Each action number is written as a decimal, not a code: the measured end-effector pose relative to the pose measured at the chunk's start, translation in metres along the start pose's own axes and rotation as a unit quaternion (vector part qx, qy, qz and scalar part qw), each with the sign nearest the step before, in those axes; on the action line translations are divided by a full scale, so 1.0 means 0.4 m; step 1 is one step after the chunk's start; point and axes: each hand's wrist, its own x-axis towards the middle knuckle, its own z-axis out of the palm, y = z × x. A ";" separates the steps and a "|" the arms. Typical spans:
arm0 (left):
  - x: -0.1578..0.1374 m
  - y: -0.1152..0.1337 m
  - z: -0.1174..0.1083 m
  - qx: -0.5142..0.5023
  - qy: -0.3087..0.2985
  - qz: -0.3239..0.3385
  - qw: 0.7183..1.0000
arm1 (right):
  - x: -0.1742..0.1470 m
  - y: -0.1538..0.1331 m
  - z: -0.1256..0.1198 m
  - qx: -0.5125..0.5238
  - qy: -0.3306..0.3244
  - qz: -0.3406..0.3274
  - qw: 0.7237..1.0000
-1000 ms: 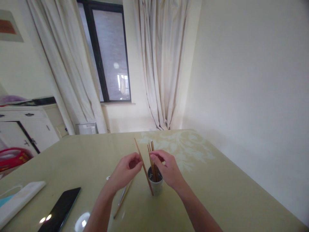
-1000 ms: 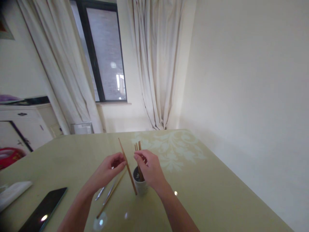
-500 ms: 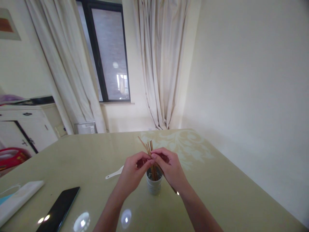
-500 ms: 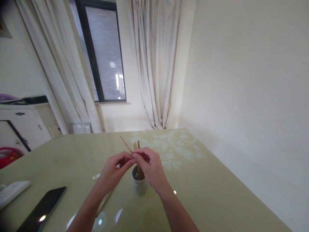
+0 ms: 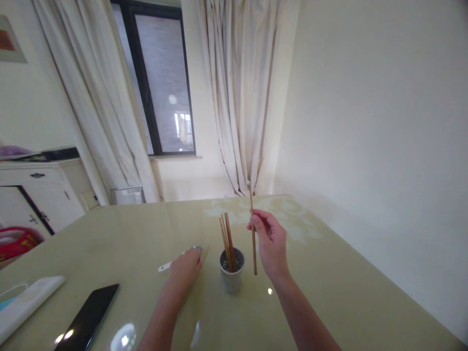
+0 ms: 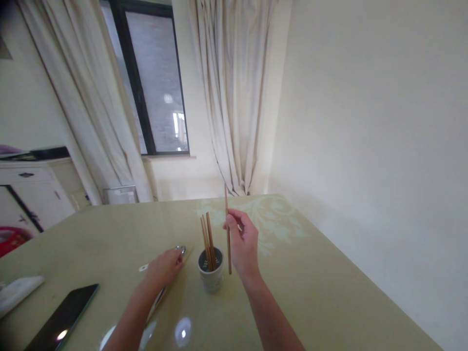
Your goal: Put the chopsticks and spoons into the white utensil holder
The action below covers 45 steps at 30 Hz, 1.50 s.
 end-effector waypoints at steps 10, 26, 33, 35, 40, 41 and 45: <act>0.013 -0.007 0.036 0.009 -0.033 -0.018 0.999 | 0.007 0.048 -0.003 -0.036 -0.067 0.018 0.997; 0.002 -0.049 -0.053 -0.188 0.014 0.083 0.979 | 0.005 0.086 -0.009 -0.192 -0.153 0.034 0.969; -0.108 0.051 -0.192 -0.426 0.089 0.248 0.865 | -0.026 -0.006 0.036 -0.045 -0.216 0.054 0.974; -0.122 0.075 -0.200 -0.425 0.095 0.251 0.864 | -0.032 -0.026 0.041 -0.017 -0.220 0.055 0.974; -0.071 0.036 -0.171 -0.381 0.118 0.215 0.892 | -0.015 -0.064 0.008 -0.003 -0.138 0.019 0.990; -0.052 0.016 -0.157 -0.333 0.119 0.176 0.919 | -0.008 -0.067 -0.004 -0.012 -0.112 0.007 0.994; 0.007 -0.055 -0.073 -0.059 0.005 -0.009 0.998 | 0.020 -0.059 -0.048 -0.086 -0.053 -0.034 0.994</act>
